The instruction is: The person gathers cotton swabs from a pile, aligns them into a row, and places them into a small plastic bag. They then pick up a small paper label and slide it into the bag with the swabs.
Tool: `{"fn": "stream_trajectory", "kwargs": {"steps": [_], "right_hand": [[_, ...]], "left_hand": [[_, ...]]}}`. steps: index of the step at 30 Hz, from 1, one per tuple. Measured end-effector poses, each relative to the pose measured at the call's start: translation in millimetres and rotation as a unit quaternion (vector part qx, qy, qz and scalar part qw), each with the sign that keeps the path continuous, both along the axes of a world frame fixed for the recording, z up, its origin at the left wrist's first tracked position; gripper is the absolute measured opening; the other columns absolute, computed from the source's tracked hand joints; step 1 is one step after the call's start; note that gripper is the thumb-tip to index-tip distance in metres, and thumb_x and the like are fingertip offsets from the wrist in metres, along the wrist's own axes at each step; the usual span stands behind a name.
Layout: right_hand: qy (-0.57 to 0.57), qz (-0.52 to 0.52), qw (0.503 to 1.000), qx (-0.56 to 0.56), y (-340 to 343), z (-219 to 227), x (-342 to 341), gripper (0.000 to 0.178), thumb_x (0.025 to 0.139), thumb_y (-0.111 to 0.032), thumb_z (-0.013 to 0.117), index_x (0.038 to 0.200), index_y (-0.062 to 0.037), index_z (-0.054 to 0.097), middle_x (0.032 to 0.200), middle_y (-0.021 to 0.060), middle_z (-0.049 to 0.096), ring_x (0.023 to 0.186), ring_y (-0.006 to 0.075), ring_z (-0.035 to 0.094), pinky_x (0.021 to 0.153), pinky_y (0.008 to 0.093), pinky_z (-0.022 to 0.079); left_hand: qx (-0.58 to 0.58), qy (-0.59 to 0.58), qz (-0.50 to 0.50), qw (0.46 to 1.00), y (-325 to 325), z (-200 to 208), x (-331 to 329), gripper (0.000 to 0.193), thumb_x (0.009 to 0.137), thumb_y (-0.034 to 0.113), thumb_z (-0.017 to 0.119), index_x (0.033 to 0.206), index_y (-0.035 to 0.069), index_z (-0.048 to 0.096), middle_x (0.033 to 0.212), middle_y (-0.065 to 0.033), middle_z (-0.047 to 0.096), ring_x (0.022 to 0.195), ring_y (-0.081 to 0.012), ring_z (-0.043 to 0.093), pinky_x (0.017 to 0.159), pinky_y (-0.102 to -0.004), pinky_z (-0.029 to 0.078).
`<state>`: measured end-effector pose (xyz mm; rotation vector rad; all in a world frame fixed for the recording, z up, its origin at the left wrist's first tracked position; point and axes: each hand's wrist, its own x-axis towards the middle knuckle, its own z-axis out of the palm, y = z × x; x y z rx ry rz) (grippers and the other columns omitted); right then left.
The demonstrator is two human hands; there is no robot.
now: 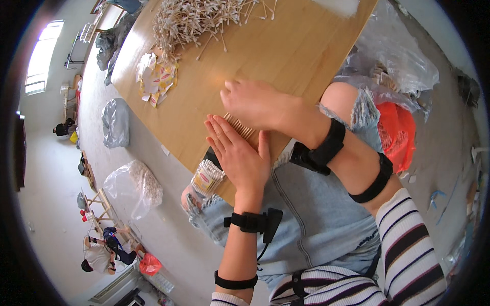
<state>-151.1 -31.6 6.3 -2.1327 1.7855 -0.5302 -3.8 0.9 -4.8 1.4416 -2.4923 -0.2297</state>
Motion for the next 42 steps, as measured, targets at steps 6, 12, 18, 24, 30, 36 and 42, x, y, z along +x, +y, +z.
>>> {"fn": "stream_trajectory", "kwargs": {"steps": [6,12,18,24,30,36,42], "right_hand": [[-0.037,-0.04,0.997,-0.055,16.2,10.0,-38.5,0.01,0.088,-0.007,0.055,0.095,0.0008,0.054,0.102,0.0142,0.052,0.089,0.0337,0.057,0.079,0.0397,0.048],[-0.008,-0.207,0.978,-0.001,113.2,102.5,-127.7,0.01,0.091,-0.011,0.052,0.091,-0.0013,0.047,0.086,0.0092,0.042,0.08,0.0214,0.047,0.073,0.0312,0.039],[0.05,-0.345,0.919,0.184,284.9,71.0,-190.9,0.01,0.086,-0.005,0.056,0.088,-0.0007,0.048,0.083,0.0078,0.041,0.075,0.0182,0.045,0.07,0.0309,0.04],[-0.009,-0.423,0.895,0.144,303.6,48.9,-182.1,0.013,0.087,-0.002,0.059,0.099,-0.0002,0.055,0.09,0.0057,0.051,0.083,0.0147,0.052,0.076,0.0297,0.044],[-0.237,-0.325,0.914,-0.059,135.7,97.7,-80.2,0.019,0.093,-0.006,0.06,0.111,-0.003,0.062,0.105,0.0029,0.063,0.099,0.0112,0.06,0.088,0.0259,0.046],[-0.295,-0.14,0.93,-0.166,48.4,65.8,6.6,0.014,0.087,0.002,0.056,0.099,-0.0021,0.061,0.088,0.0057,0.055,0.078,0.0154,0.056,0.069,0.0298,0.045],[-0.345,-0.178,0.92,-0.062,50.3,-7.7,-12.7,0.014,0.083,0.004,0.056,0.094,-0.003,0.062,0.089,0.0076,0.057,0.077,0.0168,0.056,0.069,0.0279,0.046]], "left_hand": [[-0.013,0.081,0.001,0.997,4.0,-1.3,-4.5,0.091,0.09,0.045,0.061,0.148,-0.011,0.018,0.15,-0.0284,0.031,0.144,-0.0401,0.024,0.119,-0.0489,0.016],[0.069,0.448,0.053,0.89,5.7,-2.6,24.0,0.072,0.082,0.019,0.048,0.145,-0.007,0.023,0.145,-0.0219,0.036,0.139,-0.0339,0.031,0.119,-0.0461,0.014],[0.076,0.475,0.021,0.876,6.8,4.9,19.4,0.077,0.076,0.01,0.04,0.147,-0.007,0.019,0.152,-0.0228,0.027,0.143,-0.0357,0.024,0.12,-0.0473,0.007],[0.035,0.388,-0.059,0.919,7.5,5.6,16.3,0.081,0.074,0.004,0.038,0.15,-0.009,0.013,0.157,-0.0253,0.018,0.148,-0.0382,0.013,0.12,-0.0502,0.001],[0.011,0.216,-0.003,0.976,6.3,-4.8,16.4,0.081,0.091,0.029,0.05,0.151,-0.008,0.01,0.159,-0.0248,0.014,0.149,-0.0377,0.009,0.121,-0.0474,0.008],[-0.002,-0.078,-0.061,0.995,9.9,1.4,6.2,0.102,0.089,0.062,0.051,0.15,-0.012,0.015,0.158,-0.0283,0.013,0.149,-0.0386,0.009,0.121,-0.0467,0.009],[0.001,-0.026,-0.059,0.998,12.5,1.5,-2.6,0.097,0.092,0.06,0.05,0.149,-0.012,0.018,0.156,-0.0296,0.018,0.148,-0.0395,0.015,0.12,-0.0477,0.014]]}}
